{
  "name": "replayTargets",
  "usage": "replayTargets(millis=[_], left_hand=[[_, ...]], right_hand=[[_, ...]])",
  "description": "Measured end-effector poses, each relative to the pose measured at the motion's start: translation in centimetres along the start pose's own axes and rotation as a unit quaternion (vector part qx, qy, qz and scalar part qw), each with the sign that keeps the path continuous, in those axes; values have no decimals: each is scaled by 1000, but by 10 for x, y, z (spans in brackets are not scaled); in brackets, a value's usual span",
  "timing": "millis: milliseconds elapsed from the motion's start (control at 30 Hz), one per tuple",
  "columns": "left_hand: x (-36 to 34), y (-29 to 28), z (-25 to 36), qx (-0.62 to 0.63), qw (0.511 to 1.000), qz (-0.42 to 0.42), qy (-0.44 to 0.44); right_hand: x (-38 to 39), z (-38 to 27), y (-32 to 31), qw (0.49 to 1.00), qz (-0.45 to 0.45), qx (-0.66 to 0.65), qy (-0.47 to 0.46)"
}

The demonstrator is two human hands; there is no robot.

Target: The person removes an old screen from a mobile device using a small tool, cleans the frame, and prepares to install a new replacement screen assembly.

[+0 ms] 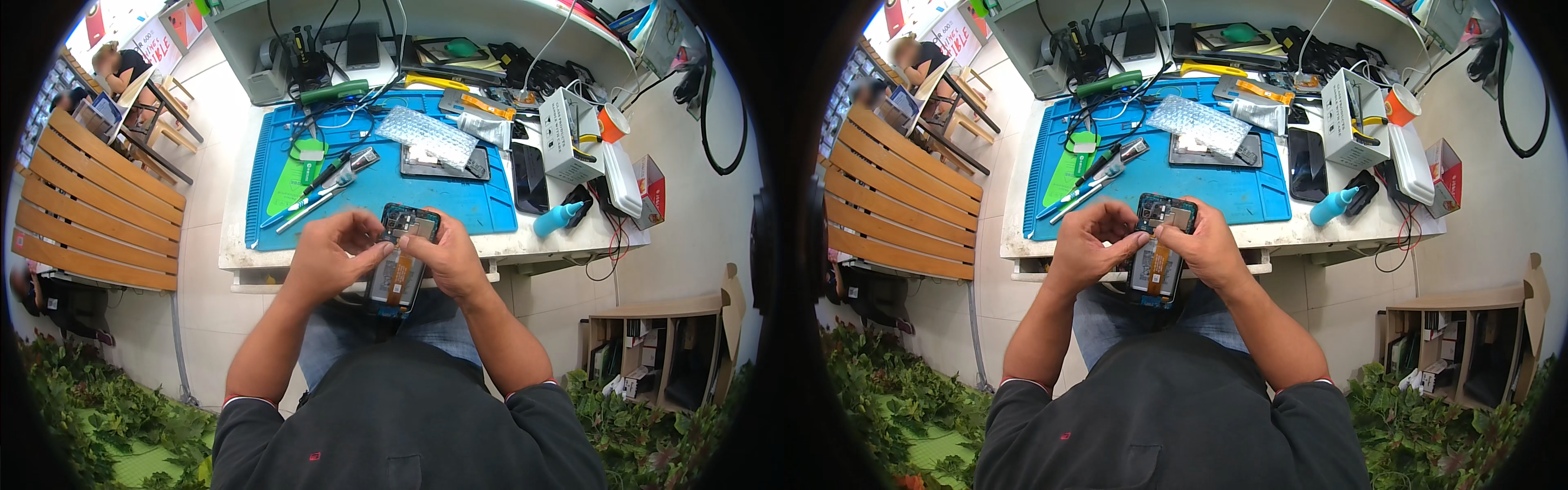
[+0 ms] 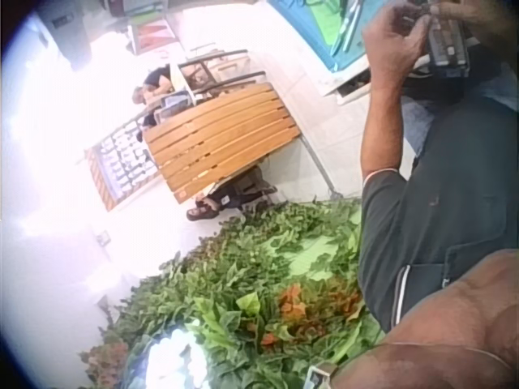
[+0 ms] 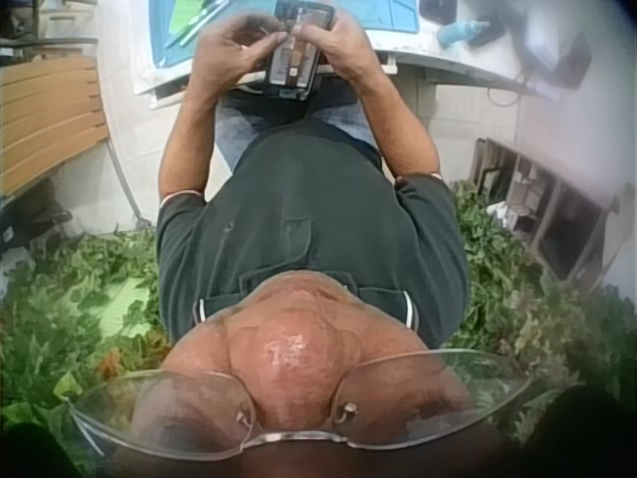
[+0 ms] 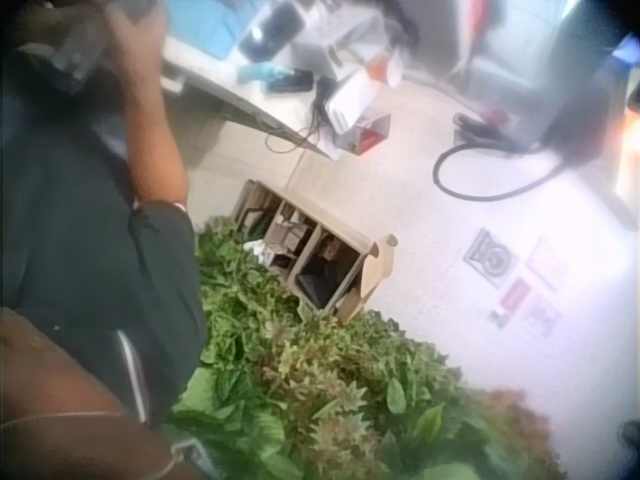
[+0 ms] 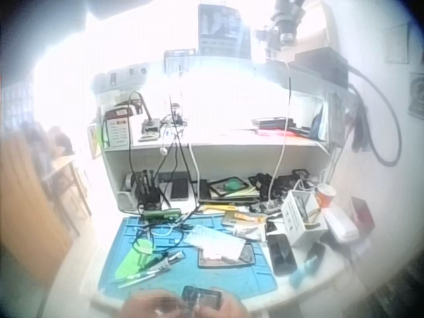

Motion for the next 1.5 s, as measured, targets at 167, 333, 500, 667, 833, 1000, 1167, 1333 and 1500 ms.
replayTargets(millis=[167,333,500,667,833,1000,1167,1333,1500], left_hand=[[-7,18,3,161,985,66,-5],[-6,28,4,72,992,100,18],[-5,30,10,-1,992,118,37],[-4,30,9,-33,990,125,52],[-5,31,12,-16,992,121,38],[-7,32,2,27,993,115,29],[-11,21,-16,187,980,63,-21],[2,15,-27,177,982,17,-65],[3,12,-28,204,976,14,-73]], right_hand=[[1,-4,6,998,27,63,-16],[2,-3,11,996,37,76,-33],[3,-7,11,995,37,83,-30],[3,-8,9,996,30,81,-21],[4,-9,10,996,34,76,-21],[1,-7,12,996,44,65,-29],[-6,0,-4,999,47,22,5],[-11,4,-11,996,48,-75,-11],[-14,5,-7,991,25,-131,-2]])
Point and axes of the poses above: each hand's wrist, its own x-axis away from the middle knuckle, its own y-axis out of the palm, z = x × y, the point moved 2 cm from there along -x, towards the middle knuckle, and after that the axes turned 10 degrees about -z, right-handed, at the moved point
